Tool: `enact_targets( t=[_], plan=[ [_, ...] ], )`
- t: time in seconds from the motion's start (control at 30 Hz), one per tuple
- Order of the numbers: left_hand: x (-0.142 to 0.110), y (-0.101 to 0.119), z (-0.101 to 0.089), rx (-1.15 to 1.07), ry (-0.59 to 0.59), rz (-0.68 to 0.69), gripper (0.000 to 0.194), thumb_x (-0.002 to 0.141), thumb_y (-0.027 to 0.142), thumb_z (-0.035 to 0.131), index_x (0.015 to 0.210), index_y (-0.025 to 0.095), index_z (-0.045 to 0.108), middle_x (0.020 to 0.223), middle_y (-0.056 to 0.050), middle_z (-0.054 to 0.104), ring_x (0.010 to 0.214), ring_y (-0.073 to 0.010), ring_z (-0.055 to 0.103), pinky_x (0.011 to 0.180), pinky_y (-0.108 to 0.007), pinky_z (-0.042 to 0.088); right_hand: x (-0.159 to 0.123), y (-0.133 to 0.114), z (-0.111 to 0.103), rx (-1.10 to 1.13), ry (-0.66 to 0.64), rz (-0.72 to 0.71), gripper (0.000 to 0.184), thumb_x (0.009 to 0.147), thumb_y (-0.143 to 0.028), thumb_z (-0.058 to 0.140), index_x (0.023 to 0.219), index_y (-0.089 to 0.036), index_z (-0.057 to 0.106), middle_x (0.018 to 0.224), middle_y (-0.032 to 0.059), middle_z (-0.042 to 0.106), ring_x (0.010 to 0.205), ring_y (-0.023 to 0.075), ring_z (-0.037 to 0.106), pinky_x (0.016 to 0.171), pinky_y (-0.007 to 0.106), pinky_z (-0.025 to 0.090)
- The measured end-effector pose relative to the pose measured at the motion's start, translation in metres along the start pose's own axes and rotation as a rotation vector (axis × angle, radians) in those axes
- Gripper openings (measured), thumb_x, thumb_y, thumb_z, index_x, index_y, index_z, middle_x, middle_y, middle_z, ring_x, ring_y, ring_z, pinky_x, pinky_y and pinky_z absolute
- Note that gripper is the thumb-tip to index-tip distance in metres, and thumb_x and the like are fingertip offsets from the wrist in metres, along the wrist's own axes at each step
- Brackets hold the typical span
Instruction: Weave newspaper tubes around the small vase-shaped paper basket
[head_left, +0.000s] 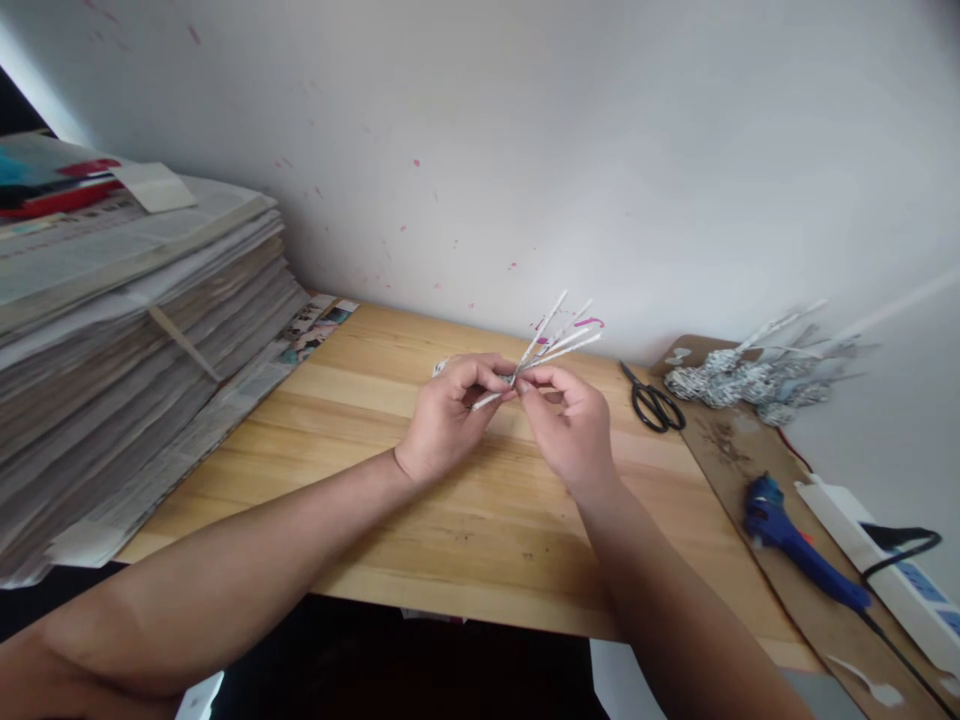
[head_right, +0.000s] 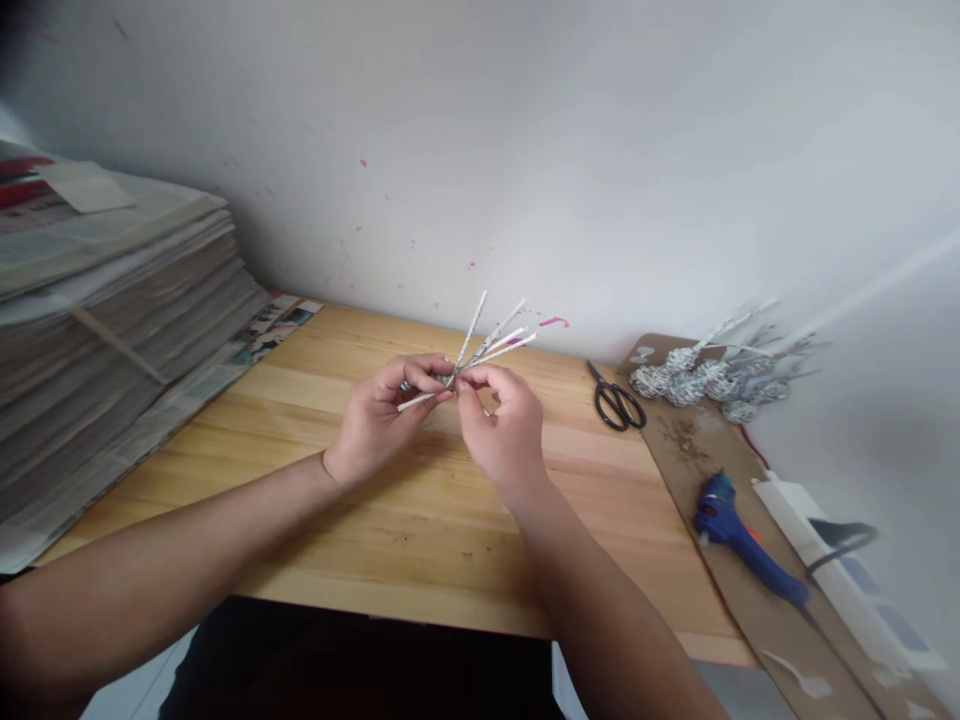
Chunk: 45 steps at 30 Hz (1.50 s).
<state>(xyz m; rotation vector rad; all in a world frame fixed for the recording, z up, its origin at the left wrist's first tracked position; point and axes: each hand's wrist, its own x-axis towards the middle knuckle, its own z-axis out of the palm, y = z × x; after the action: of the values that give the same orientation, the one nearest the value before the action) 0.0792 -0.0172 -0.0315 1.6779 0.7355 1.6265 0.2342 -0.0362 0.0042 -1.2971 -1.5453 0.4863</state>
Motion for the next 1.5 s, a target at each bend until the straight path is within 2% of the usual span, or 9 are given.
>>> enact_targets(
  t=[0.2, 0.33, 0.63, 0.8, 0.97, 1.07, 1.2, 1.37, 1.5],
  plan=[
    [0.001, -0.001, -0.002, 0.079, -0.021, 0.086, 0.012, 0.094, 0.023, 0.072, 0.085, 0.019, 0.066, 0.106, -0.010, 0.078, 0.108, -0.0214, 0.071, 0.098, -0.040, 0.056, 0.007, 0.004, 0.003, 0.282, -0.050, 0.330, 0.021, 0.071, -0.039, 0.082, 0.077, -0.020, 0.074, 0.078, 0.0049, 0.080, 0.074, 0.0205, 0.073, 0.073, 0.034, 0.055],
    [0.002, -0.002, -0.003, 0.073, -0.044, 0.101, 0.011, 0.095, 0.022, 0.071, 0.086, 0.019, 0.065, 0.106, -0.010, 0.077, 0.107, -0.0210, 0.071, 0.096, -0.039, 0.057, 0.009, 0.004, 0.006, 0.323, -0.029, 0.409, 0.020, 0.066, -0.033, 0.083, 0.073, -0.020, 0.070, 0.067, 0.0013, 0.075, 0.064, 0.0163, 0.069, 0.064, 0.030, 0.054],
    [0.006, -0.003, -0.007, 0.130, -0.059, 0.081, 0.015, 0.091, 0.021, 0.077, 0.105, 0.018, 0.075, 0.102, -0.009, 0.076, 0.096, -0.0189, 0.072, 0.084, -0.032, 0.062, 0.008, -0.003, -0.002, 0.380, -0.122, 0.344, 0.018, 0.073, -0.033, 0.079, 0.076, -0.019, 0.069, 0.063, -0.0012, 0.070, 0.057, 0.0111, 0.061, 0.056, 0.026, 0.049],
    [0.008, 0.003, -0.009, 0.129, -0.067, 0.098, 0.006, 0.090, 0.016, 0.076, 0.095, 0.018, 0.076, 0.105, -0.010, 0.076, 0.101, -0.0187, 0.071, 0.080, -0.029, 0.060, 0.006, -0.009, -0.009, 0.333, -0.195, 0.255, 0.015, 0.079, -0.033, 0.074, 0.080, -0.019, 0.070, 0.068, -0.0008, 0.071, 0.060, 0.0110, 0.060, 0.058, 0.026, 0.047],
    [0.008, 0.008, -0.008, -0.017, -0.071, -0.014, 0.007, 0.090, 0.020, 0.076, 0.087, 0.017, 0.070, 0.106, -0.010, 0.077, 0.091, -0.0161, 0.072, 0.072, -0.026, 0.059, 0.007, -0.012, -0.015, 0.337, -0.221, 0.282, 0.019, 0.080, -0.037, 0.077, 0.083, -0.019, 0.073, 0.070, 0.0002, 0.072, 0.061, 0.0114, 0.061, 0.057, 0.026, 0.047],
    [0.009, 0.009, -0.009, -0.090, -0.047, -0.084, 0.013, 0.090, 0.023, 0.076, 0.086, 0.017, 0.065, 0.105, -0.009, 0.079, 0.088, -0.0149, 0.073, 0.075, -0.027, 0.061, 0.012, -0.011, -0.022, 0.397, -0.229, 0.316, 0.022, 0.080, -0.040, 0.078, 0.084, -0.019, 0.076, 0.070, 0.0009, 0.072, 0.062, 0.0127, 0.063, 0.055, 0.026, 0.046],
    [0.011, 0.010, -0.010, -0.129, -0.044, -0.158, 0.017, 0.090, 0.027, 0.076, 0.085, 0.018, 0.062, 0.106, -0.010, 0.080, 0.086, -0.0158, 0.074, 0.072, -0.028, 0.060, 0.016, -0.010, -0.029, 0.374, -0.172, 0.230, 0.018, 0.079, -0.037, 0.081, 0.086, -0.021, 0.079, 0.078, 0.0026, 0.076, 0.067, 0.0141, 0.067, 0.060, 0.028, 0.050],
    [0.013, 0.008, -0.011, -0.150, -0.080, -0.152, 0.018, 0.090, 0.027, 0.076, 0.086, 0.018, 0.061, 0.105, -0.010, 0.081, 0.093, -0.0177, 0.076, 0.083, -0.032, 0.061, 0.012, -0.008, -0.025, 0.283, -0.142, 0.113, 0.014, 0.078, -0.033, 0.083, 0.086, -0.023, 0.079, 0.087, 0.0044, 0.081, 0.079, 0.0189, 0.073, 0.074, 0.034, 0.058],
    [0.012, 0.004, -0.011, -0.179, -0.118, -0.127, 0.015, 0.092, 0.024, 0.074, 0.088, 0.018, 0.062, 0.110, -0.011, 0.080, 0.097, -0.0172, 0.076, 0.087, -0.032, 0.061, 0.008, -0.005, -0.021, 0.224, -0.165, 0.030, 0.014, 0.085, -0.036, 0.080, 0.089, -0.023, 0.077, 0.089, 0.0053, 0.081, 0.080, 0.0199, 0.074, 0.074, 0.035, 0.057]
  ],
)
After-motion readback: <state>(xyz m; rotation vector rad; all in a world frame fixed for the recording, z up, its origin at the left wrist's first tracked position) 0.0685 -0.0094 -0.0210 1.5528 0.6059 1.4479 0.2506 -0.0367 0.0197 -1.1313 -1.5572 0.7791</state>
